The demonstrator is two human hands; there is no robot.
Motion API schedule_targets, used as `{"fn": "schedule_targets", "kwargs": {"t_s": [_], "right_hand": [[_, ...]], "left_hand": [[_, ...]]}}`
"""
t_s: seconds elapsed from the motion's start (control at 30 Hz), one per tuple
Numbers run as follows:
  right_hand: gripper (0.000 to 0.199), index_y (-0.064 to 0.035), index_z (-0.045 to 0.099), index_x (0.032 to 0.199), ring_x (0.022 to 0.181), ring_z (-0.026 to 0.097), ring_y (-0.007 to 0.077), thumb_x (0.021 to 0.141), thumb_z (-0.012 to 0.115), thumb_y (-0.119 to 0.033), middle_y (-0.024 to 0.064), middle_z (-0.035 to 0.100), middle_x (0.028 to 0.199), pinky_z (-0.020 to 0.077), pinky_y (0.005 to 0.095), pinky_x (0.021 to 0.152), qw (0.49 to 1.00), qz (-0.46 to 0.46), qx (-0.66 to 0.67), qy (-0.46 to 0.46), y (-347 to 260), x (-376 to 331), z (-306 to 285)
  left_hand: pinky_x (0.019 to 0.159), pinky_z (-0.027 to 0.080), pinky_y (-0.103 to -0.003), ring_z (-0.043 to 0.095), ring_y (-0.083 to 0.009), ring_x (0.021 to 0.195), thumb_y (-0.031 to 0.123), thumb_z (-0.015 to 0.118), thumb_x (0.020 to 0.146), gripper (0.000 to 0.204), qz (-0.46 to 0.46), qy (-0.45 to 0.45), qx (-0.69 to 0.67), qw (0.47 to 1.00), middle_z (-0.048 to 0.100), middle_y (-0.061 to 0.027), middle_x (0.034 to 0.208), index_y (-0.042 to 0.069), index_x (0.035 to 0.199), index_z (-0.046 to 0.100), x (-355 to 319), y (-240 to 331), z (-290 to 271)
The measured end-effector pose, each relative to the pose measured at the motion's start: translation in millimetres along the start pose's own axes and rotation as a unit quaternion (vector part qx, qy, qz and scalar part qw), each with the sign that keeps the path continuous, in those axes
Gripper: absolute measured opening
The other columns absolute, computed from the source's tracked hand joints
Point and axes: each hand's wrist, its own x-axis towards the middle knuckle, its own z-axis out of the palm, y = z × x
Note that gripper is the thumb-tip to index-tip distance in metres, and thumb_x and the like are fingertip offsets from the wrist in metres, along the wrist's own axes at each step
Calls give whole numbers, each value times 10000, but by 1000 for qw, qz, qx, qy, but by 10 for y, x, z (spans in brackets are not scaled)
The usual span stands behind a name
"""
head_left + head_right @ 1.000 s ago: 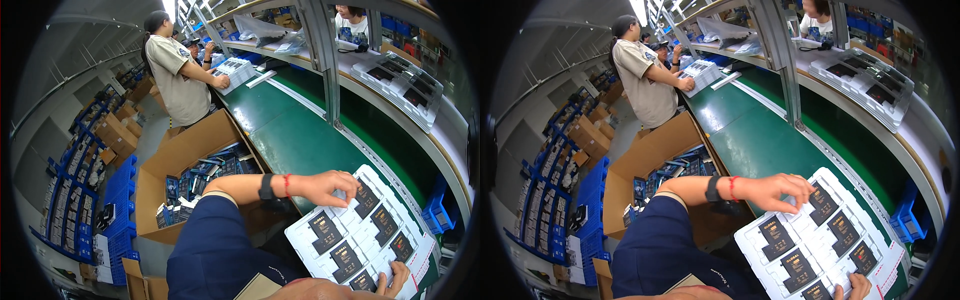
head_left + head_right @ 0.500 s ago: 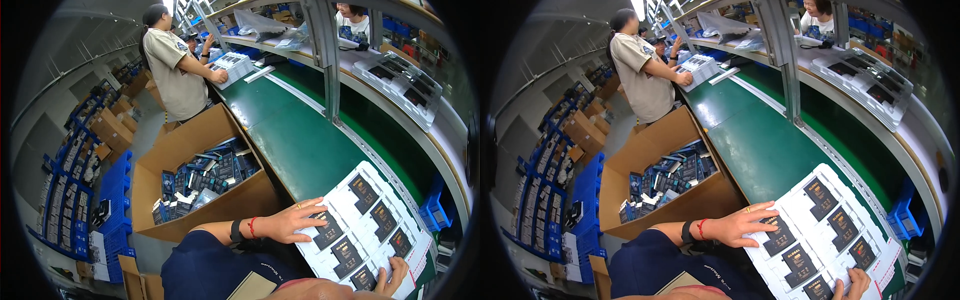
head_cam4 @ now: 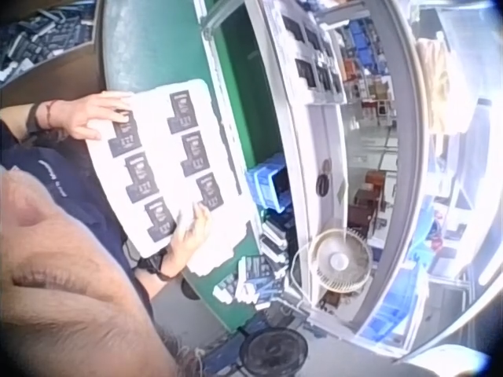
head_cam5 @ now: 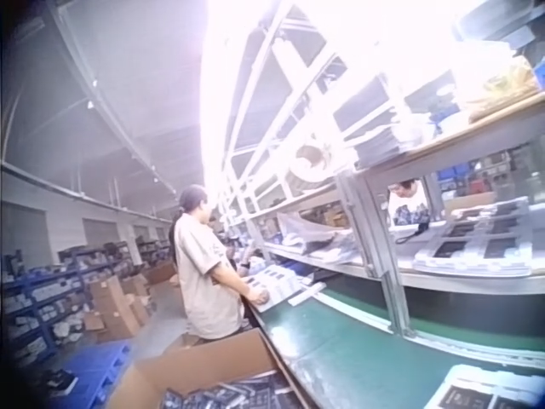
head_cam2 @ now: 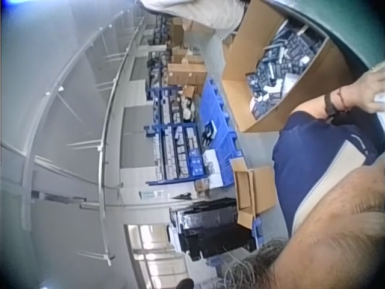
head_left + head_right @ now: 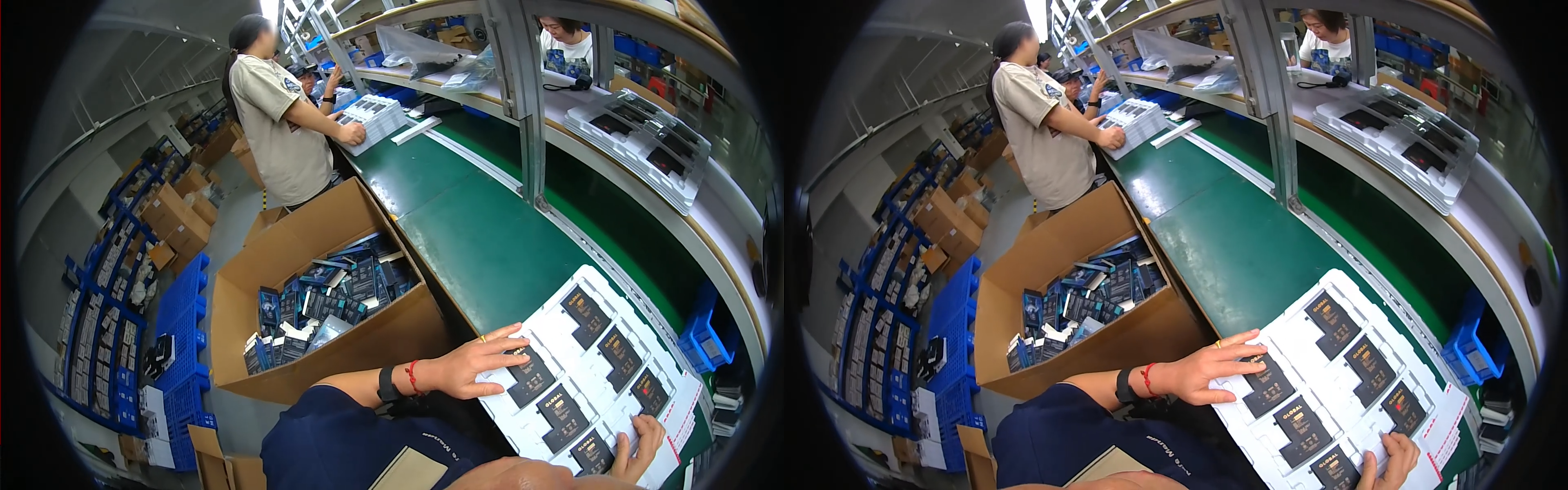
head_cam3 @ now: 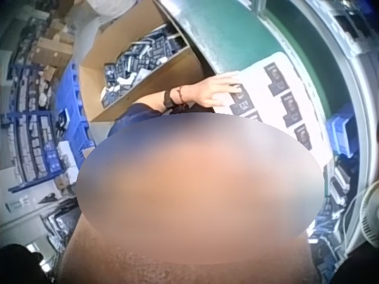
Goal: Applying small labels to electronic components arranged in a tray on an assembly line.
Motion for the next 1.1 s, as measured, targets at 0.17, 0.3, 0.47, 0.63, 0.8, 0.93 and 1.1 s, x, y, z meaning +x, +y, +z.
{"fn": "schedule_targets", "kwargs": {"t_s": [0.17,0.3,0.47,0.63,0.8,0.93,1.1], "right_hand": [[365,32,600,1076,1111,500,386,726,654,-53,203,591,1114,336,442,1022,997,39,-43,48,-116,-123,-25],[326,33,615,1051,1073,570,372,735,632,-44,215,616,1116,424,421,965,996,25,5,80,-194,-27,-9],[220,21,640,1011,978,617,298,795,665,-13,153,650,1020,467,354,859,972,54,-86,211,-84,-148,-320],[181,20,662,1003,952,636,285,842,652,-63,150,674,987,475,341,863,938,156,-195,241,443,-481,-687],[165,-61,707,942,927,614,323,786,691,-114,124,687,938,442,418,827,930,158,-254,213,1054,-498,-653],[184,-90,723,942,991,569,287,761,717,-121,93,672,952,376,419,901,926,189,-280,169,1098,-383,-518],[201,-118,734,932,1021,532,288,731,734,-115,71,644,950,333,431,931,922,185,-314,132,1139,-252,-416]], "left_hand": [[1135,262,-527,266,-467,1405,282,657,869,594,6,-34,-3,999,422,-237,1430,7,1368,489,132,-6,-34],[1124,299,-503,450,-409,1293,313,738,799,647,-23,-93,64,993,560,-194,1318,-9,1321,530,263,102,-410],[1008,411,-454,591,-362,1123,227,766,783,474,-12,-159,94,983,656,-168,1130,27,1190,626,816,196,-829],[961,448,-463,598,-377,1097,212,783,750,418,97,-252,133,954,664,-162,1087,29,1101,652,1572,372,-767],[885,488,-403,613,-336,1013,158,767,729,369,154,-289,157,932,649,-154,1026,6,1047,657,1997,337,-282],[925,481,-409,593,-344,1068,138,758,717,384,175,-281,171,928,623,-158,1139,27,1073,669,2088,190,55],[948,456,-418,584,-349,1082,160,728,715,408,178,-312,211,909,606,-177,1177,54,1104,668,2138,42,174]]}}
